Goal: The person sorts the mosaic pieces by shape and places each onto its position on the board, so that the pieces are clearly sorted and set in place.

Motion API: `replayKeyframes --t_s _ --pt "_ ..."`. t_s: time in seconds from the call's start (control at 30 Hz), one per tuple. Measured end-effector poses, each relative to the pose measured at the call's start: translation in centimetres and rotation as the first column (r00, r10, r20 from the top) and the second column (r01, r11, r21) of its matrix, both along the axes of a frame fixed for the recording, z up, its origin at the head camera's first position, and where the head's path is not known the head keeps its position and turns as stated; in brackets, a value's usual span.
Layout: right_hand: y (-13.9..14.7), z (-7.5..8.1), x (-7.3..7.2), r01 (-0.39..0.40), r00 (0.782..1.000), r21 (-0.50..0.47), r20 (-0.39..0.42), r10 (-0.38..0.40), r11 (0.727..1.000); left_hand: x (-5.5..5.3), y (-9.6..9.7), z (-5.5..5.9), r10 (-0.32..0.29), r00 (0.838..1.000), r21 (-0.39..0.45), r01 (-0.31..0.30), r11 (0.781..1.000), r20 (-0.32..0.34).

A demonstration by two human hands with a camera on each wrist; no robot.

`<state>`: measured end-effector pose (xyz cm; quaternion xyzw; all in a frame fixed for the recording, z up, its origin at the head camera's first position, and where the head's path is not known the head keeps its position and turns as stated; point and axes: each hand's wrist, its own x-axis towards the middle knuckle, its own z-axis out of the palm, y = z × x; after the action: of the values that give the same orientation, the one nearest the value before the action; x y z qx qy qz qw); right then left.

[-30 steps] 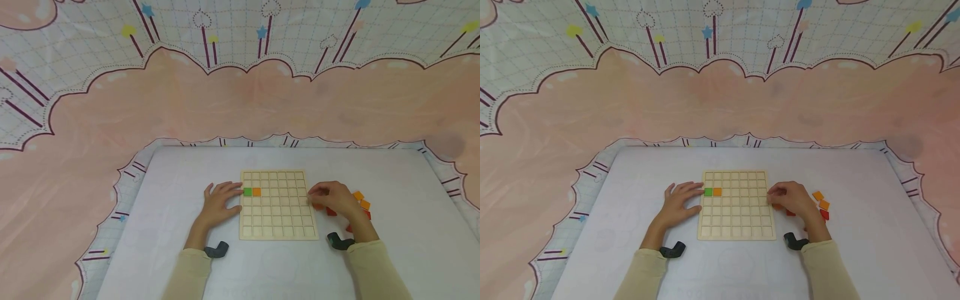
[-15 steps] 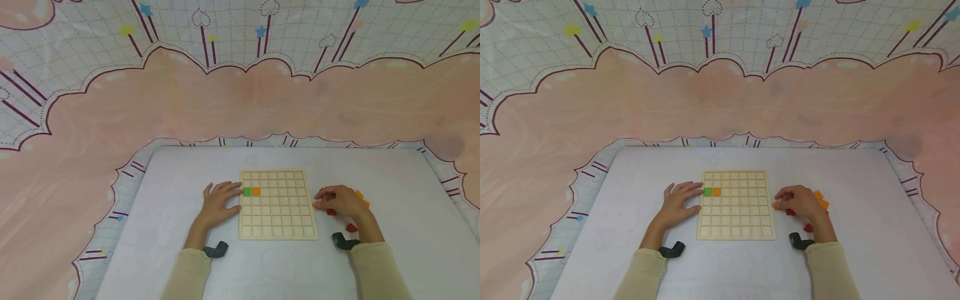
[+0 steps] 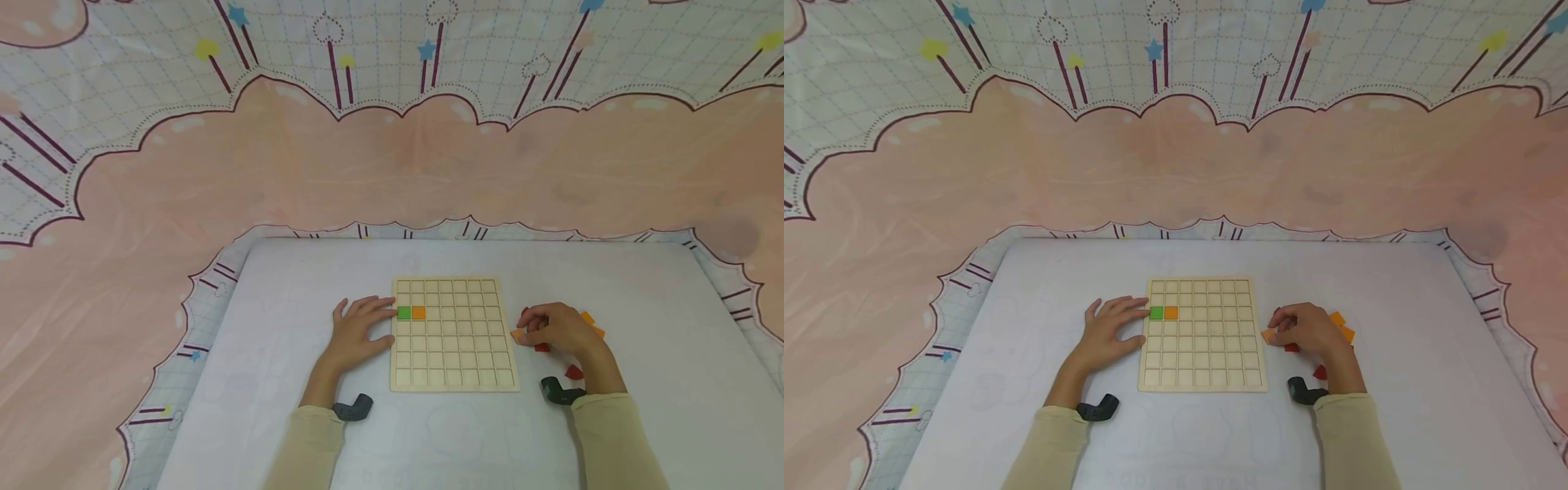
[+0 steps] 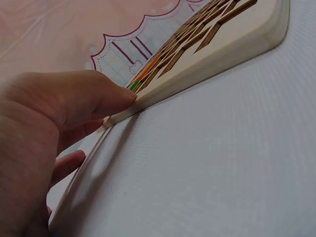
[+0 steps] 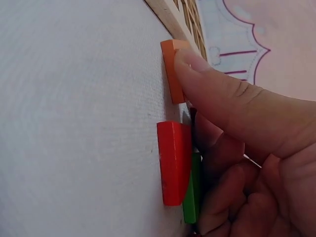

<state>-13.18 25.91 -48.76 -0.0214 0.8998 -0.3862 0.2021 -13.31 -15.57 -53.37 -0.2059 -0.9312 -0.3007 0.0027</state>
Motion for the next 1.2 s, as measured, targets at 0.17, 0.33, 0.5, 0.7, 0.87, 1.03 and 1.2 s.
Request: replayKeyframes --t_s 0.17,0.33,0.5,0.7,0.87,1.03,1.2 --pt "-0.1 0.2 0.0 0.016 0.999 -0.011 0.033 -0.015 1.000 0.0 0.0 0.0 -0.001 1.000 0.001 0.001 1.000 0.006" --pt "0.1 0.2 0.2 0.003 1.000 0.004 0.030 -0.003 1.000 0.0 0.0 -0.1 -0.007 1.000 0.002 0.007 1.000 0.006" --pt "0.4 0.1 0.3 -0.029 0.999 0.021 -0.023 0.030 0.999 0.0 0.1 -0.1 -0.007 1.000 0.002 0.007 1.000 0.009" --pt "0.4 0.3 0.7 -0.015 0.998 0.050 -0.058 0.018 0.999 0.0 0.1 -0.2 -0.009 1.000 0.003 0.009 1.000 0.006" --pt "0.3 0.8 1.1 -0.004 0.995 0.066 -0.098 0.011 0.998 0.0 0.1 -0.3 -0.014 1.000 0.002 0.014 1.000 0.008" --pt "-0.3 1.4 1.0 -0.001 0.991 0.085 -0.132 0.012 0.996 0.0 0.1 -0.2 -0.009 1.000 -0.009 0.009 1.000 0.000" --pt "-1.3 2.0 0.9 -0.019 0.986 0.076 -0.165 0.032 0.997 0.0 0.0 -0.1 -0.004 1.000 -0.013 0.004 1.000 -0.007"
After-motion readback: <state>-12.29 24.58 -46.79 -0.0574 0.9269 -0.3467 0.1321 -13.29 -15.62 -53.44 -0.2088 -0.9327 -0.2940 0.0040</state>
